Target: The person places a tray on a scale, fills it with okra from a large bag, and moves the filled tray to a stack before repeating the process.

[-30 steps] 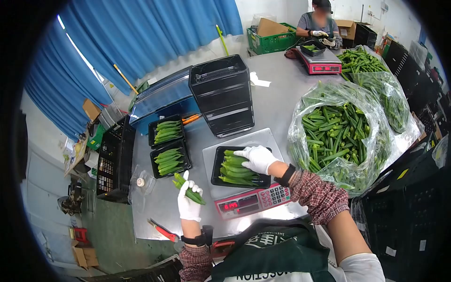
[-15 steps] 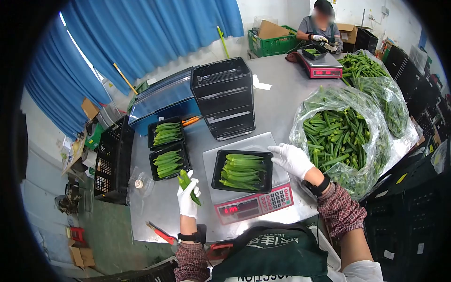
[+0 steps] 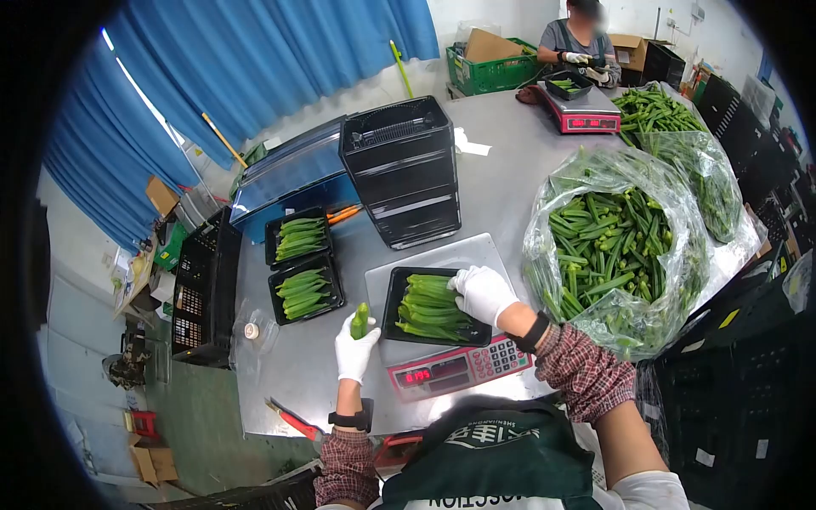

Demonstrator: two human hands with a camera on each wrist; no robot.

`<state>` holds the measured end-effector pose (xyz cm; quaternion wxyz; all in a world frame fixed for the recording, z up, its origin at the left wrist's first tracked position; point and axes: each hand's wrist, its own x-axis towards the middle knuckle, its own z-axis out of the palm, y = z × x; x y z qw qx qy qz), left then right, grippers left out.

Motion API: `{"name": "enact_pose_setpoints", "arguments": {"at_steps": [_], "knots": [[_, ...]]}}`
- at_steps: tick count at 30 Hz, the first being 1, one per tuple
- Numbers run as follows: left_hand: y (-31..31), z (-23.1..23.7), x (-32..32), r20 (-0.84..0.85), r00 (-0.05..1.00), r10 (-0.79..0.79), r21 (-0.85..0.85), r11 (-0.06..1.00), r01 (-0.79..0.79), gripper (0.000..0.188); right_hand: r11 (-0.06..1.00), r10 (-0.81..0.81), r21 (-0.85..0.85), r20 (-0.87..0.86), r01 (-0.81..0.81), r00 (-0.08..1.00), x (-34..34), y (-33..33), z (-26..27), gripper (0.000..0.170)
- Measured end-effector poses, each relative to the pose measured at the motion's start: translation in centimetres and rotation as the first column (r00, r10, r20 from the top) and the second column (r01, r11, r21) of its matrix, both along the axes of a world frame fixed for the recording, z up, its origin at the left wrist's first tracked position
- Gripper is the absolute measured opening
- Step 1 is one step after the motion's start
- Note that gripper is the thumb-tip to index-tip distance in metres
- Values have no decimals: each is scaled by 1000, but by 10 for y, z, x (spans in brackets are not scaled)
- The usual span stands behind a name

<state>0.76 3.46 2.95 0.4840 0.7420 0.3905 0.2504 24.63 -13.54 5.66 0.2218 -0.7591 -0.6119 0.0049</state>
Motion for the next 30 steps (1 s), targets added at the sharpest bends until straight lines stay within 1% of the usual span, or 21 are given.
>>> {"name": "enact_pose_setpoints", "arguments": {"at_steps": [1, 3, 4, 5, 6, 7, 8, 9, 11, 12, 13, 15, 17, 19, 20, 22, 23, 25, 26, 27, 30], "knots": [[-1, 0, -3, 3, 1000, 1, 1, 1000, -1, 48, 1000, 11, 15, -37, -11, 999, -1, -1, 4, 24], [-7, 19, -2, 113, 990, 89, -146, 987, -72, 45, 997, -2, 71, -56, 6, 998, -7, -5, 14, 23], [-15, 39, -2, 160, 982, 103, -327, 944, -46, 46, 987, -57, 120, -335, 103, 941, -14, -7, 23, 24], [-21, 53, 3, 164, 981, 104, -327, 944, -45, 46, 969, -88, 134, -591, 205, 802, -22, -9, 35, 25], [-29, 61, 8, 362, 926, 108, -417, 907, 57, 49, 951, -90, 205, -536, 232, 839, -32, -7, 46, 24], [-38, 67, 14, 539, 832, 134, -480, 860, 173, 53, 950, -66, 222, -543, 219, 837, -44, -5, 63, 25], [-47, 72, 20, 545, 831, 112, -494, 844, 211, 57, 950, -26, 269, -442, 160, 897, -55, 1, 66, 26], [-59, 71, 28, 588, 798, 132, -523, 815, 251, 55, 945, 13, 312, -333, 98, 943, -67, 6, 67, 27], [-68, 69, 41, 585, 778, 228, -604, 763, 230, 53, 950, 116, 304, -156, -64, 981, -88, 9, 74, 27], [-62, 66, 40, 546, 781, 302, -666, 723, 186, 50, 982, 103, 172, -138, -78, 985, -87, 5, 78, 27], [-55, 62, 36, 562, 751, 347, -692, 695, 197, 49, 943, 113, 328, -159, -56, 981, -77, 2, 74, 26], [-38, 55, 21, 550, 788, 276, -627, 760, 171, 49, 898, -96, 395, -257, 195, 962, -54, -17, 73, 26], [-23, 55, 6, 485, 834, 264, -566, 821, 69, 52, 891, -350, 185, -303, 415, 886, -26, -42, 60, 27], [-8, 42, -6, 355, 904, 239, -466, 883, -51, 51, 884, -466, -67, -201, 462, 862, -4, -66, 26, 26], [-5, 33, -7, 355, 902, 245, -467, 882, -55, 51, 887, -461, -67, -199, 457, 865, -5, -71, 25, 26], [-1, 15, -6, 265, 930, 256, -320, 933, -166, 50, 879, -475, -303, -489, 368, 732, -10, -77, 23, 29], [1, 7, -5, 267, 927, 264, -325, 930, -172, 50, 892, -451, -265, -551, 366, 702, -13, -78, 14, 33], [0, -5, -5, 175, 957, 232, -340, 926, -162, 43, 886, -464, -264, -531, 382, 709, -15, -76, 4, 35], [-2, 2, -4, 128, 968, 215, -380, 913, -152, 36, 887, -462, -273, -528, 373, 713, -14, -75, -1, 35], [-4, 3, -3, 125, 966, 225, -387, 908, -162, 36, 881, -473, -283, -517, 378, 714, -12, -74, -5, 36], [-9, 5, 1, 233, 953, 193, -396, 914, -88, 28, 867, -496, -321, -467, 382, 732, -14, -67, -3, 37]]}}
